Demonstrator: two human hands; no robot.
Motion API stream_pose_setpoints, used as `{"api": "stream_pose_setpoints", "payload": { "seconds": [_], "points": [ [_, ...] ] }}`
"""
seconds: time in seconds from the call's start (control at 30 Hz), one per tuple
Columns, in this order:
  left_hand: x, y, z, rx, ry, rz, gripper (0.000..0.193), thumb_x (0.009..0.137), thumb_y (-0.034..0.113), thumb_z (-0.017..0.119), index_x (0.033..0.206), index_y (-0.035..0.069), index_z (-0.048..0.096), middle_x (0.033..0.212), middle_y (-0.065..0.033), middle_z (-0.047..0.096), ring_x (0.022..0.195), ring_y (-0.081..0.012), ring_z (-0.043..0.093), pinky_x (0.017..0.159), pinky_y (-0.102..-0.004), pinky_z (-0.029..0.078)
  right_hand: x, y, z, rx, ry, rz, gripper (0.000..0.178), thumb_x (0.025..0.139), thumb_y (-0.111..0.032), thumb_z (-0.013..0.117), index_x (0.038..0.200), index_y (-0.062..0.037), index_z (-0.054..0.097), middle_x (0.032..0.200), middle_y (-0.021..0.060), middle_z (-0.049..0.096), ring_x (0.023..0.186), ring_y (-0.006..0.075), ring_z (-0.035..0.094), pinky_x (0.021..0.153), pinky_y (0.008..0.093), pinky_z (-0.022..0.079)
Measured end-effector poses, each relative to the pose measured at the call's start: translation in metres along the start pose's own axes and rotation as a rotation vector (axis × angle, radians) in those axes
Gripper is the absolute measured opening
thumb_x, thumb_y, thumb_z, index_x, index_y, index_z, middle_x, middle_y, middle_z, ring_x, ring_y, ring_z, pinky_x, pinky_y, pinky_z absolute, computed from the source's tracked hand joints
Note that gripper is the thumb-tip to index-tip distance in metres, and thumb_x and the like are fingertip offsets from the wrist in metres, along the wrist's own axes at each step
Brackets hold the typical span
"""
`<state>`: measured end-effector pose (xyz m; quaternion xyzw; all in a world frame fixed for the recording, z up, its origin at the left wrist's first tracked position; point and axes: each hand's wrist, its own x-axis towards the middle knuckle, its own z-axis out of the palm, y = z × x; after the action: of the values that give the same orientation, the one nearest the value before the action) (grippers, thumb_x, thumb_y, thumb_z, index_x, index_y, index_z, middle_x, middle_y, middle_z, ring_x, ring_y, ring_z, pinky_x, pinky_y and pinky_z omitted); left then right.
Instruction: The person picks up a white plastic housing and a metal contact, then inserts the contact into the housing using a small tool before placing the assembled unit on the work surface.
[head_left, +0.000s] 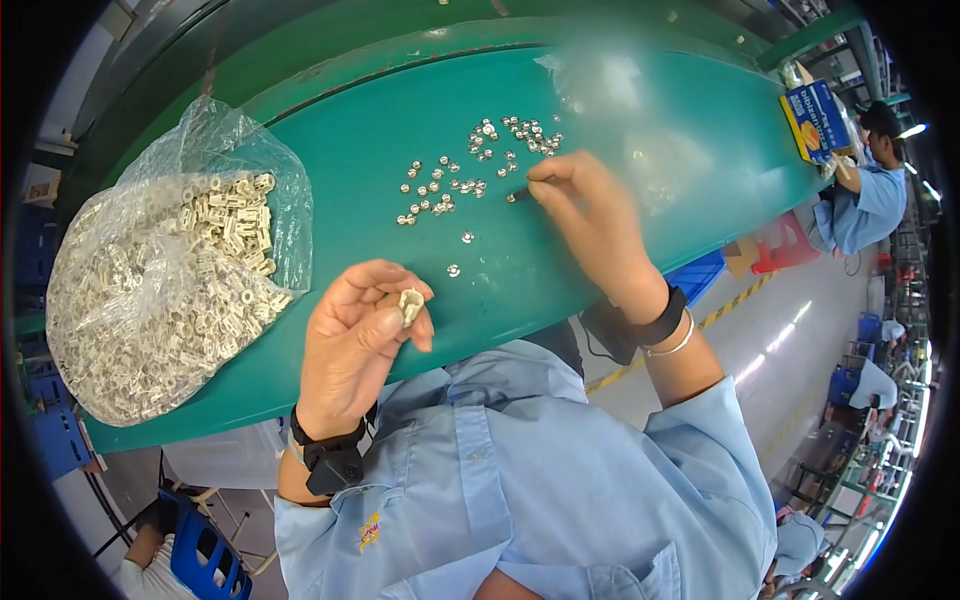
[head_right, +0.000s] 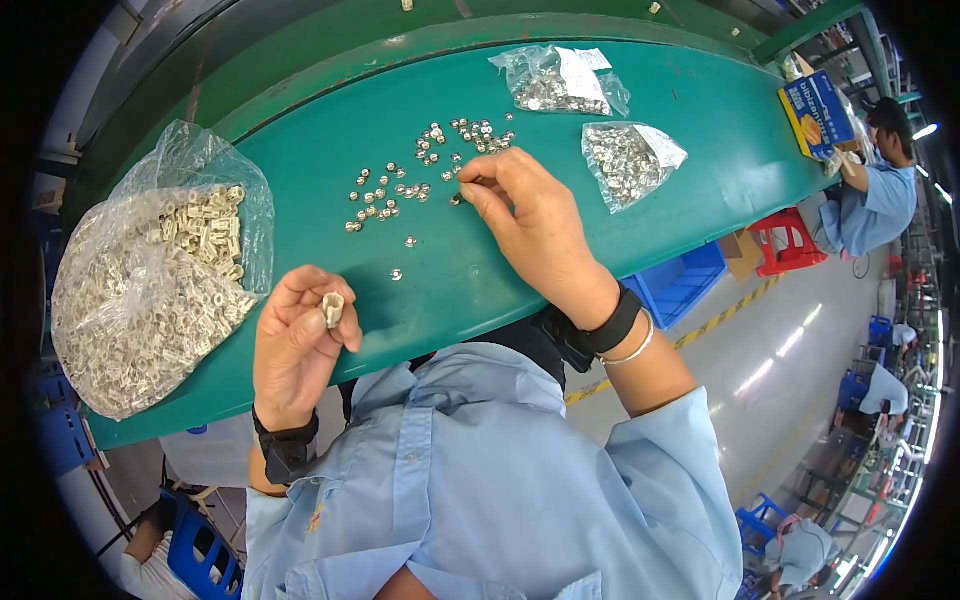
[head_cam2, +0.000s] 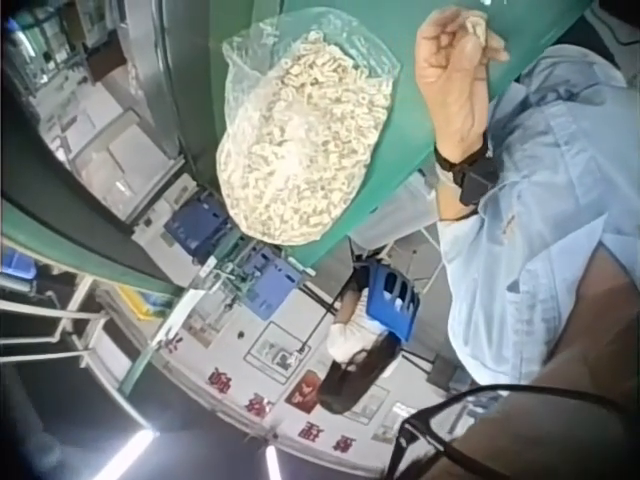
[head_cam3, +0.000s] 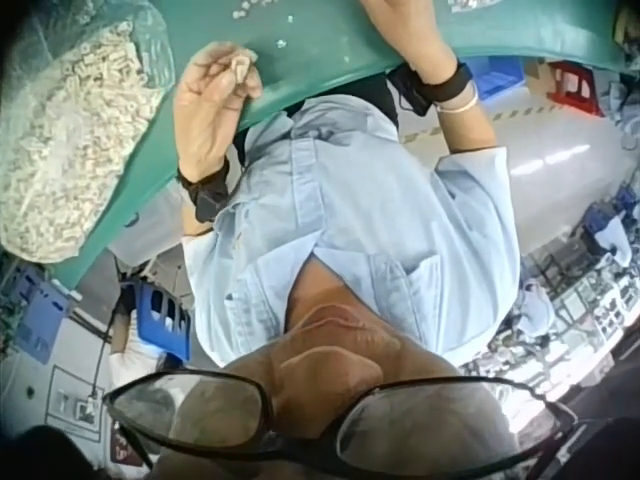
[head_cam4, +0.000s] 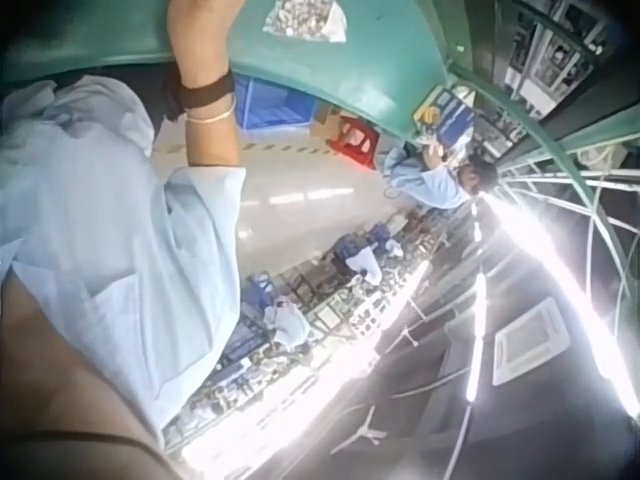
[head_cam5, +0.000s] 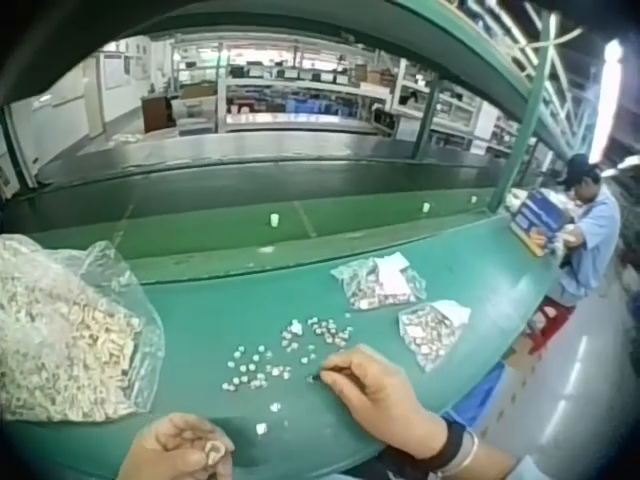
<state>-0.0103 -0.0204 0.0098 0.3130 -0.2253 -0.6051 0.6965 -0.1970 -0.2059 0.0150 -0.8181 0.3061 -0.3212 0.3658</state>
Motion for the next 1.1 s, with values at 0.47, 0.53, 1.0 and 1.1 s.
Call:
{"api": "stream_pose_setpoints", "payload": {
  "seconds": [0.47, 0.53, 1.0, 1.1],
  "points": [
    [0.000, -0.008, 0.001, -0.043, -0.008, -0.014, 0.027, 0.090, 0.007, 0.061, 0.115, 0.001, 0.054, 0.108, -0.0136, 0.059, 0.082, -0.0176, 0.059, 0.072, -0.0310, 0.049, 0.001, 0.002, 0.007, -0.147, -0.005, -0.046, 0.011, 0.085, -0.004, 0.063, 0.096, -0.0029, 0.063, 0.091, 0.0081, 0.062, 0.082, 0.0218, 0.062, 0.072, 0.0297, 0.049],
    [0.001, -0.008, 0.003, -0.043, 0.002, -0.027, 0.026, 0.090, 0.007, 0.062, 0.114, 0.001, 0.054, 0.107, -0.0134, 0.059, 0.081, -0.0174, 0.059, 0.072, -0.0310, 0.049, 0.001, 0.003, 0.007, -0.149, -0.005, -0.053, 0.011, 0.085, -0.004, 0.063, 0.096, -0.0030, 0.063, 0.091, 0.0085, 0.061, 0.082, 0.0222, 0.062, 0.071, 0.0300, 0.049],
    [0.000, -0.012, 0.013, 0.135, 0.098, 0.074, 0.029, 0.086, -0.001, 0.063, 0.113, 0.001, 0.053, 0.104, -0.0117, 0.060, 0.082, -0.0144, 0.058, 0.074, -0.0287, 0.049, -0.003, -0.005, 0.004, -0.120, -0.031, -0.164, 0.017, 0.085, 0.000, 0.060, 0.102, -0.0029, 0.064, 0.092, 0.0095, 0.061, 0.084, 0.0232, 0.062, 0.072, 0.0307, 0.048],
    [0.000, -0.009, 0.018, 0.228, 0.163, 0.043, 0.029, 0.086, 0.007, 0.066, 0.112, 0.004, 0.053, 0.101, -0.0123, 0.061, 0.079, -0.0152, 0.059, 0.072, -0.0293, 0.049, -0.008, -0.019, -0.003, -0.060, -0.027, -0.177, 0.019, 0.085, 0.001, 0.060, 0.104, -0.0024, 0.064, 0.093, 0.0095, 0.062, 0.086, 0.0217, 0.061, 0.073, 0.0302, 0.048]
  ]
}}
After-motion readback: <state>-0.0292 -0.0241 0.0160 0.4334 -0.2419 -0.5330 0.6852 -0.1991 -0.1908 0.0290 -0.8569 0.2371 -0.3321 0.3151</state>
